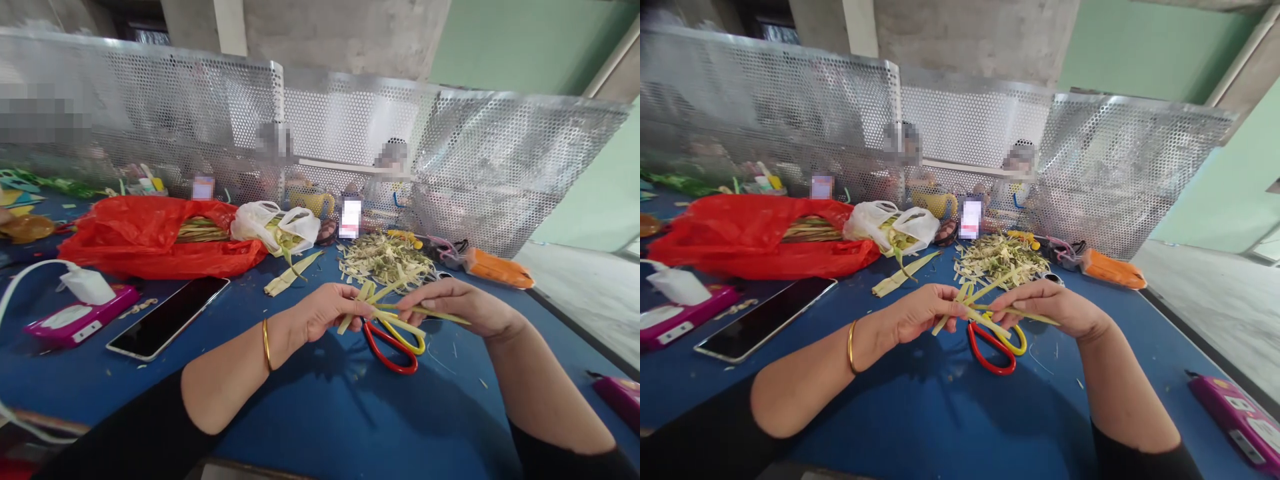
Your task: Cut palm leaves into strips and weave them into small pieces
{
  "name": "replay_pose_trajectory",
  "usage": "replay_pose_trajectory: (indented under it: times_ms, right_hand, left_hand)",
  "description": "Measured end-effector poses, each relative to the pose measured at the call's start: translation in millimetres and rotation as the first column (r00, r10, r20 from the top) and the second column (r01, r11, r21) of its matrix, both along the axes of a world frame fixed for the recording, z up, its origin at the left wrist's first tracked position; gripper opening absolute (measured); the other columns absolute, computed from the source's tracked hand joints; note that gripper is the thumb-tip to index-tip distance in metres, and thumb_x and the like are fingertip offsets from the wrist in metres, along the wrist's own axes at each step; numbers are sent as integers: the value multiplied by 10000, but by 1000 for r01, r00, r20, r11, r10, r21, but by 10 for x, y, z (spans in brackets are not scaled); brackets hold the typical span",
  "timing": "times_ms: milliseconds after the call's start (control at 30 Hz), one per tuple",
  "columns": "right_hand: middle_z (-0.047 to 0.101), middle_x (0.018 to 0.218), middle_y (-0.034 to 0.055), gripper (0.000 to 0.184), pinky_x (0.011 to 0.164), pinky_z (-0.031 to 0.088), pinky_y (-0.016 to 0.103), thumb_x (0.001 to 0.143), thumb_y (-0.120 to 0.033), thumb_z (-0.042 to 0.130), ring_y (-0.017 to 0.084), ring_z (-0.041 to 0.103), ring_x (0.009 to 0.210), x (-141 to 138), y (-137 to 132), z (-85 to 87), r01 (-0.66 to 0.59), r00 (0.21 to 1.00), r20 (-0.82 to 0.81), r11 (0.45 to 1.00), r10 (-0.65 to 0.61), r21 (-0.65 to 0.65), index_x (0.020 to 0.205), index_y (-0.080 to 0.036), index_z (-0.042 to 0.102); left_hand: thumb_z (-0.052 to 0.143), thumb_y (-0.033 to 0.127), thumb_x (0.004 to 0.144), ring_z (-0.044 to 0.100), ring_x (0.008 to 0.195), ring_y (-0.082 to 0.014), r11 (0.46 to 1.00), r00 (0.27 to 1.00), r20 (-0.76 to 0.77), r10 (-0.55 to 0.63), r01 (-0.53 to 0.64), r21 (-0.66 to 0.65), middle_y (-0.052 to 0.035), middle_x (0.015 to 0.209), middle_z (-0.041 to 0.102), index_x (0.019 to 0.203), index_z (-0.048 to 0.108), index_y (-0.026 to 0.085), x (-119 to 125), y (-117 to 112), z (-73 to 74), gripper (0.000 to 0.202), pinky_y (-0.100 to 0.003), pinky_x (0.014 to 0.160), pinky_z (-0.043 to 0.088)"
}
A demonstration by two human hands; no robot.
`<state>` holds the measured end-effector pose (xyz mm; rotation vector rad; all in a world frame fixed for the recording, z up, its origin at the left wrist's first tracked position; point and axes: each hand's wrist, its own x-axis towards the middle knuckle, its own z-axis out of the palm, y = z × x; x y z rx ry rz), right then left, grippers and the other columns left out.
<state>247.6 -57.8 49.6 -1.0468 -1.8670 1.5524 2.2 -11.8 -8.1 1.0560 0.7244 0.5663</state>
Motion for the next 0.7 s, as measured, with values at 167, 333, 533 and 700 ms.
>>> replay_pose_trajectory:
  times_ms: [167, 333, 533, 700]
  right_hand:
    - [745, 895, 76, 279, 766, 554, 331, 765, -371, 741, 191, 695, 797, -167, 42, -120, 109, 972, -215, 994, -100, 30, 990, -208, 764]
    - [676, 769, 20, 182, 654, 494, 266, 798, -388, 701, 124, 582, 679, -548, 94, -228, 438, 896, -265, 808, -356, 394, 786, -215, 754]
    - [600, 622, -28, 280, 529, 429, 233, 837, -470, 611, 98, 503, 520, -766, 55, -265, 588, 808, -228, 724, -543, 360, 771, -198, 623]
    - [525, 591, -22, 351, 517, 396, 239, 871, -452, 520, 106, 484, 515, -669, 61, -219, 435, 863, 76, 809, -500, 395, 645, -188, 573]
  left_hand:
    - [844, 198, 571, 541, 443, -62, 1000, 999, 37, -17, 18, -16, -12, 668, 673, 699, 643, 129, -18, 31, -18, 248, -218, 498, 444]
    - [825, 189, 595, 536, 442, -63, 997, 997, -31, 72, -71, 28, 3, 615, 647, 699, 642, 134, -15, 17, 0, 217, -188, 432, 357]
    - [847, 200, 576, 525, 446, -67, 964, 969, -61, 240, -230, 136, 12, 587, 636, 667, 640, 143, 24, -52, 50, 234, -190, 430, 365]
    - [845, 188, 588, 533, 453, -68, 945, 945, -91, 313, -300, 126, -3, 639, 659, 694, 651, 140, 45, -28, 24, 226, -198, 436, 395]
